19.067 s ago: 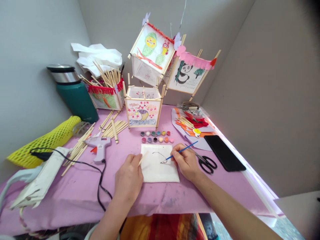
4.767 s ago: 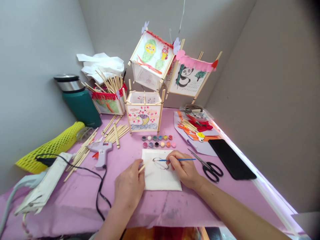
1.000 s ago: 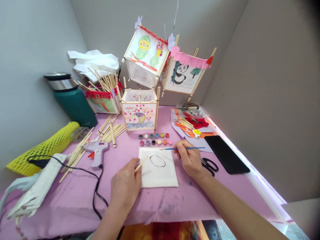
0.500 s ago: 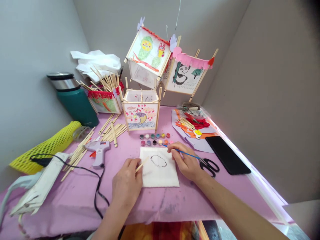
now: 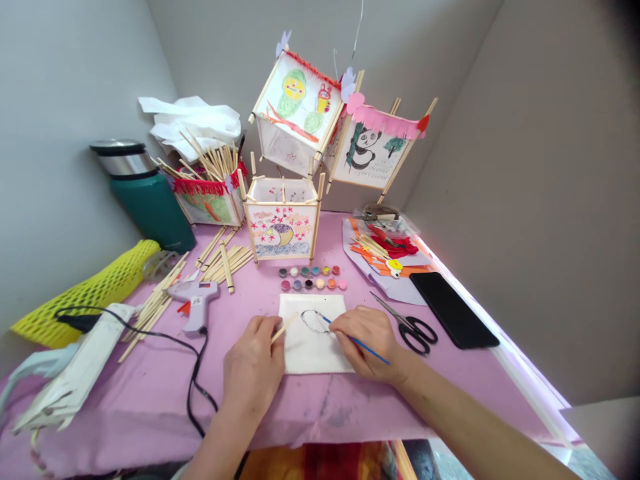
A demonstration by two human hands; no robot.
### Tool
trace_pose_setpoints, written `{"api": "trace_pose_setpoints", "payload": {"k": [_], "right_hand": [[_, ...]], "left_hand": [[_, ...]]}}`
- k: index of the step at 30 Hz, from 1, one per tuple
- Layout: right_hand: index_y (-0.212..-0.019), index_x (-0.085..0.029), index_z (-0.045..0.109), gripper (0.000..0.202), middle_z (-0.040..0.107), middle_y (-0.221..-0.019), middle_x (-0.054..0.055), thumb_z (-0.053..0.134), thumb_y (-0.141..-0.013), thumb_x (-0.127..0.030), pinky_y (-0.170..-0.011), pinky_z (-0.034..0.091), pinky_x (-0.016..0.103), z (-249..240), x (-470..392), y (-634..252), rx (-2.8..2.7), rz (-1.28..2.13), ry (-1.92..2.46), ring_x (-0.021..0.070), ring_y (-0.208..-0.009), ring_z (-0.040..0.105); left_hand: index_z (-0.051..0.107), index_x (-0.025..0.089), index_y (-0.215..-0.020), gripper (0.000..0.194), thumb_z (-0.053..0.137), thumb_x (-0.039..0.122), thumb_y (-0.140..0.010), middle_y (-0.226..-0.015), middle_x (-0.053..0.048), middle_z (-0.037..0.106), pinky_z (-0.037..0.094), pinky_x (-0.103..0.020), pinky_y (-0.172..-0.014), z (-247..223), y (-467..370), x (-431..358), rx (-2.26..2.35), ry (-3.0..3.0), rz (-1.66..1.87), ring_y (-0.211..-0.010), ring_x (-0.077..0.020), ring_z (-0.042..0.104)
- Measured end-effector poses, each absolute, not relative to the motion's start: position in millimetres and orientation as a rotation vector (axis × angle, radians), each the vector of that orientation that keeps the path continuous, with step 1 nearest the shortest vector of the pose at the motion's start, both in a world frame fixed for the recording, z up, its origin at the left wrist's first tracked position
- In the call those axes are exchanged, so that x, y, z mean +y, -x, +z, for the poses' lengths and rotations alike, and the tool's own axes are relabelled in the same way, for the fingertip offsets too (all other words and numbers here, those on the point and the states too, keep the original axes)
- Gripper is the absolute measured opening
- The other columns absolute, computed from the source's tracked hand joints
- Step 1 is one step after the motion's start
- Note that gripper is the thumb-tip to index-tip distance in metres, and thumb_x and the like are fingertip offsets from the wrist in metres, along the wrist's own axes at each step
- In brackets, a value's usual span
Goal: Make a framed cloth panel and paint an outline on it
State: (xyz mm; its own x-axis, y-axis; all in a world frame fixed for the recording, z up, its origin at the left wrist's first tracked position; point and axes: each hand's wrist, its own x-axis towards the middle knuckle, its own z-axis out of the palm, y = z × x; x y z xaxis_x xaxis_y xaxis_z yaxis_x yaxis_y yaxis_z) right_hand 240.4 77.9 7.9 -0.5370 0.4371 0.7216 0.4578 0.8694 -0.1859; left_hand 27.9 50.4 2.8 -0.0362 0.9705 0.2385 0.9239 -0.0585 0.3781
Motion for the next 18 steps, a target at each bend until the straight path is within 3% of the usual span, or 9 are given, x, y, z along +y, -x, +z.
{"api": "trace_pose_setpoints", "payload": {"k": [18], "right_hand": [[-0.092,-0.016,0.055,0.013,0.064,-0.071,0.005,0.044,-0.086,-0.011,-0.060,0.040,0.027,5.6,77.2,-233.9,-2.315,-0.148,0.708,0.0153,-0.068,0.060]], "left_hand": [[0.059,0.023,-0.103,0.023,0.042,0.023,-0.088,-0.103,-0.003,0.063,0.045,-0.028,-0.072,3.2,-27.6,50.2,2.073,-2.113,0.669,-0.088,-0.0187,0.062]]}}
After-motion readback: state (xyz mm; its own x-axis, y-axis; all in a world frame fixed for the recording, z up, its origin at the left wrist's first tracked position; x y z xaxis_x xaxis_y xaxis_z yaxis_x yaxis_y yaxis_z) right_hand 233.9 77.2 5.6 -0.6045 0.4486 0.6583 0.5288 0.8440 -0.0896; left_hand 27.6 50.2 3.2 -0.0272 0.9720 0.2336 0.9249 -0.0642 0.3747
